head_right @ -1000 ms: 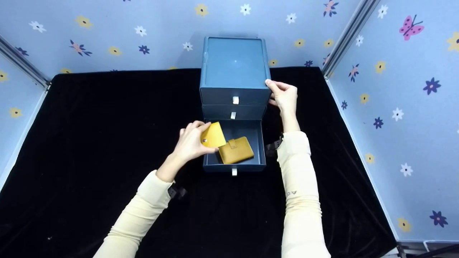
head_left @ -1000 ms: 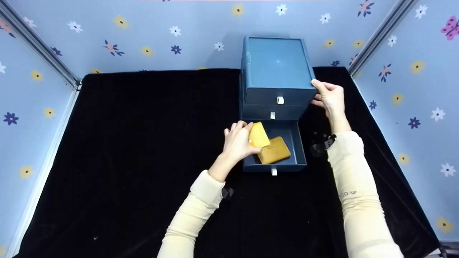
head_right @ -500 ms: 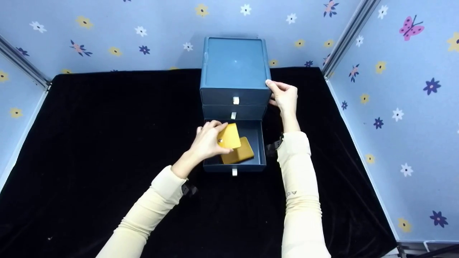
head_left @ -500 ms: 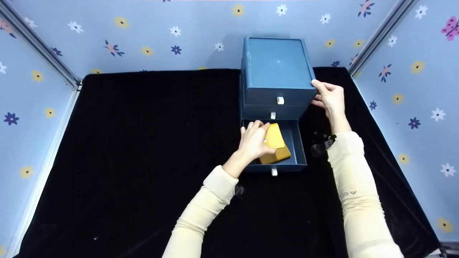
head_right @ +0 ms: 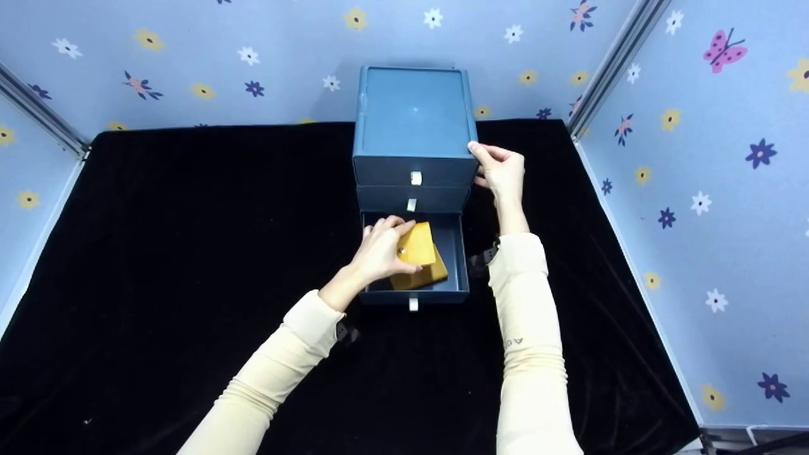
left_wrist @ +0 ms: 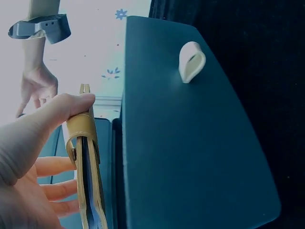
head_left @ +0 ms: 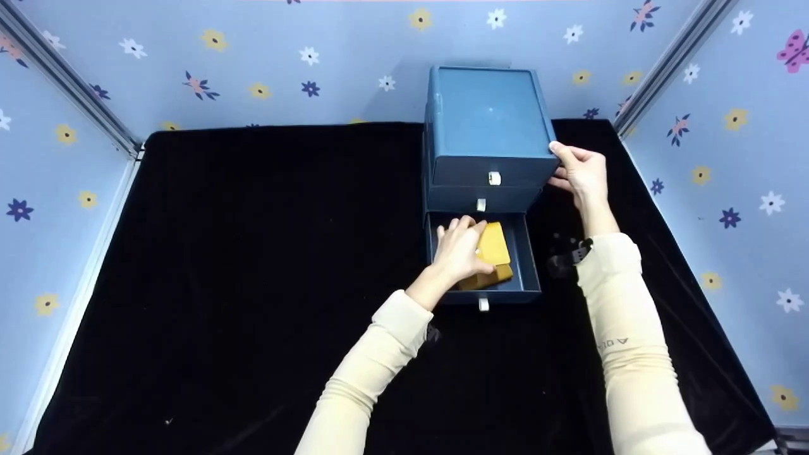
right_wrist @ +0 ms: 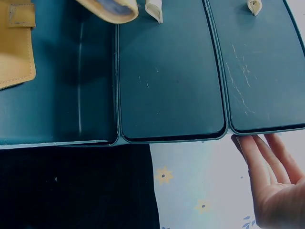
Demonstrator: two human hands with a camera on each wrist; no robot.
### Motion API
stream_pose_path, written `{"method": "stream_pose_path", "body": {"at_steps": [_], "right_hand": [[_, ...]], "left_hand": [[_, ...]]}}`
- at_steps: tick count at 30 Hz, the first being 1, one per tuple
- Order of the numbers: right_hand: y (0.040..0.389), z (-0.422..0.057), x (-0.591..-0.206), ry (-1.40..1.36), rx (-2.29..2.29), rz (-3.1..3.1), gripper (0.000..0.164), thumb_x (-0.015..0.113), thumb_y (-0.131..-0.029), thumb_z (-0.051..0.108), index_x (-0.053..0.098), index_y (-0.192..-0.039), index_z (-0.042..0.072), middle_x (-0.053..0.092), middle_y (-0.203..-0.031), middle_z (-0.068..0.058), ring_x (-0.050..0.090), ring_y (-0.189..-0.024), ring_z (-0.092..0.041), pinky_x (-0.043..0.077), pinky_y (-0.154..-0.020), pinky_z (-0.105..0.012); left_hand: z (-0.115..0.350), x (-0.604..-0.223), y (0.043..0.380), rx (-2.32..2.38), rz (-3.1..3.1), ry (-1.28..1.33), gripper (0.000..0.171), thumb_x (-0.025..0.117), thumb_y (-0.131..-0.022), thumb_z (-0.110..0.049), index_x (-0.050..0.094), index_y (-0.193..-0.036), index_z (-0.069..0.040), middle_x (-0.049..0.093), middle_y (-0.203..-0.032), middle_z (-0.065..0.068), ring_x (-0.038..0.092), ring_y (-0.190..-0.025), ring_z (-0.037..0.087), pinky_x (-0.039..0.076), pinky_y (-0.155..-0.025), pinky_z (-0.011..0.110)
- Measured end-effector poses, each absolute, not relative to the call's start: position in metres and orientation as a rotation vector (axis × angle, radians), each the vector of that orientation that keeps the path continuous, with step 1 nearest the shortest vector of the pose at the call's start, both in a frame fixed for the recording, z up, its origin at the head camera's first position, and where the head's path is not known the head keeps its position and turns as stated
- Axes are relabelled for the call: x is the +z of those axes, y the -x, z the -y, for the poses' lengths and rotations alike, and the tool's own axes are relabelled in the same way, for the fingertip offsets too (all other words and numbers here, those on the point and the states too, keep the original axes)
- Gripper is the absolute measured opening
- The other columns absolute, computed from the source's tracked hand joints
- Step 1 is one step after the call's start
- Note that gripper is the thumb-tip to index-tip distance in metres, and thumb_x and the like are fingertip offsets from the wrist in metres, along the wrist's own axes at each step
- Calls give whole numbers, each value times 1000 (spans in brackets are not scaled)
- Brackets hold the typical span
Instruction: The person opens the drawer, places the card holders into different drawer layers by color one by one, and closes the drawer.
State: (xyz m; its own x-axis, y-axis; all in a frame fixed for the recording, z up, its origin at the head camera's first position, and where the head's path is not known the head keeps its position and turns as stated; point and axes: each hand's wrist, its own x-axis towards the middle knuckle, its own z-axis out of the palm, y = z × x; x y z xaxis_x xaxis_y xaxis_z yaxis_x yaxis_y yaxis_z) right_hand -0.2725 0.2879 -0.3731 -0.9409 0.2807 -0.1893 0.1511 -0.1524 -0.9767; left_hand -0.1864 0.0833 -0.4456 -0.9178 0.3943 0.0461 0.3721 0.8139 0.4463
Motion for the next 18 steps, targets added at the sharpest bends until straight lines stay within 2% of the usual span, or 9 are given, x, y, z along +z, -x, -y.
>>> {"method": "stream_pose_path", "body": {"at_steps": [4,11,18], "right_hand": [[272,-288,-373,509,2260,1988,21,76,-69,21,66,-81,5,64,-68,-5,64,-59,-16,51,-52,-27],[272,-287,-373,515,2264,1988,21,76,-69,21,67,-81,6,64,-67,-5,63,-57,-16,51,-52,-28],[272,-288,-373,513,2250,2003,22,76,-69,22,67,-81,6,64,-68,-4,64,-58,-16,51,-52,-27]], "left_hand": [[-84,-449,188,760,-2937,-623,81,78,-61,-40,46,-129,-11,46,-120,4,41,-107,21,30,-91,46],[-83,-451,187,825,-2954,-669,67,74,-69,-36,50,-127,-12,47,-120,4,43,-106,21,34,-84,37],[-82,-452,181,912,-2959,-746,54,68,-77,-33,54,-122,-8,50,-116,5,47,-103,20,38,-87,32]]}}
